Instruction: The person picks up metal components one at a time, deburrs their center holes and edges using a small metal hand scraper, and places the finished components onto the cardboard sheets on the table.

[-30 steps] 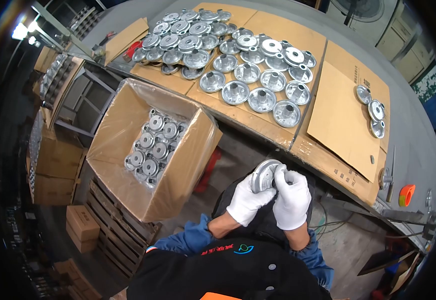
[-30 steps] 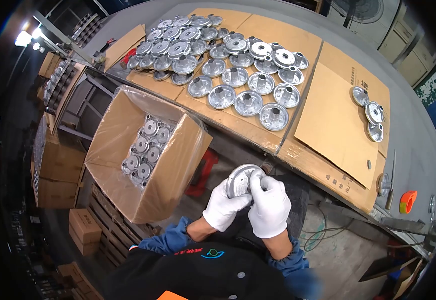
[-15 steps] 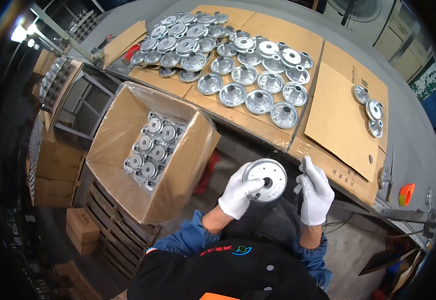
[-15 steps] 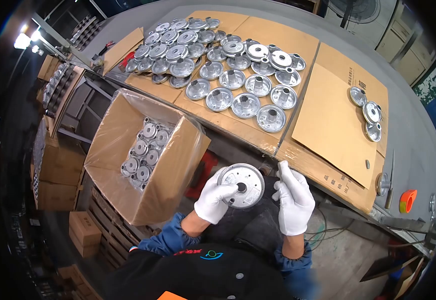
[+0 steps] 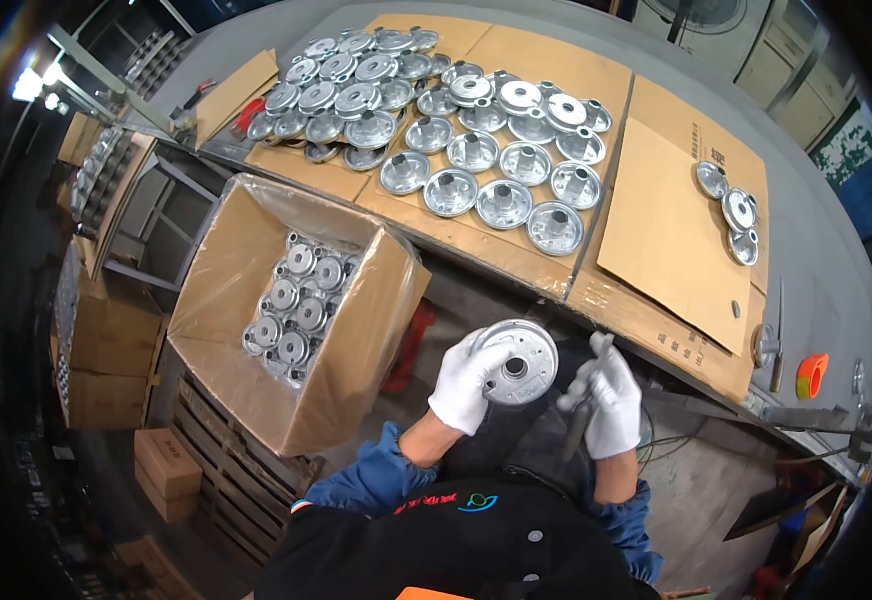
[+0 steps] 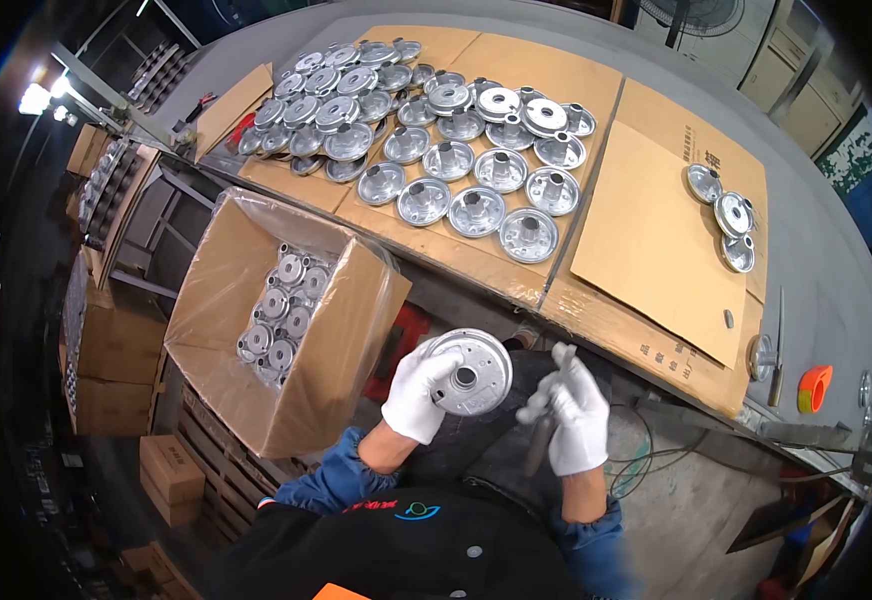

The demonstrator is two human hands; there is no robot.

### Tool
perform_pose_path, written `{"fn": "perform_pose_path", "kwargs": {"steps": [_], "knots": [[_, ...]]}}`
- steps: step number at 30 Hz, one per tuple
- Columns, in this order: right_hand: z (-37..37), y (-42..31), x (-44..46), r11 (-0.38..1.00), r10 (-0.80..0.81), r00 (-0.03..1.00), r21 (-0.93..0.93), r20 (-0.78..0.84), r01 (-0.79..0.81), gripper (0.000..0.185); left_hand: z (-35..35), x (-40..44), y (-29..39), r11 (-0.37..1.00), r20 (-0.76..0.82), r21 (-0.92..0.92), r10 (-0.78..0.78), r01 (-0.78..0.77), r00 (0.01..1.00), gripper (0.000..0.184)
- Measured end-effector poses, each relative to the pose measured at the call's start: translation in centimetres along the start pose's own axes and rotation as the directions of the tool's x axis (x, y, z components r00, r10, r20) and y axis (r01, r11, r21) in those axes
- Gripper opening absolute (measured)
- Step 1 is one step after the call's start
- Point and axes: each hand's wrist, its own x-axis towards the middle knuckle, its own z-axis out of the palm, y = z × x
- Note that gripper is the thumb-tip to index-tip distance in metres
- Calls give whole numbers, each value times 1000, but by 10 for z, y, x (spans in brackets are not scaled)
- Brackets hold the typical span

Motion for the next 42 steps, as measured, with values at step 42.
{"fn": "perform_pose_path", "kwargs": {"steps": [42], "knots": [[35, -12, -10, -55, -527, 724, -867, 446, 495, 61, 17, -9, -25, 942, 282, -330, 37, 61, 959, 49]]}}
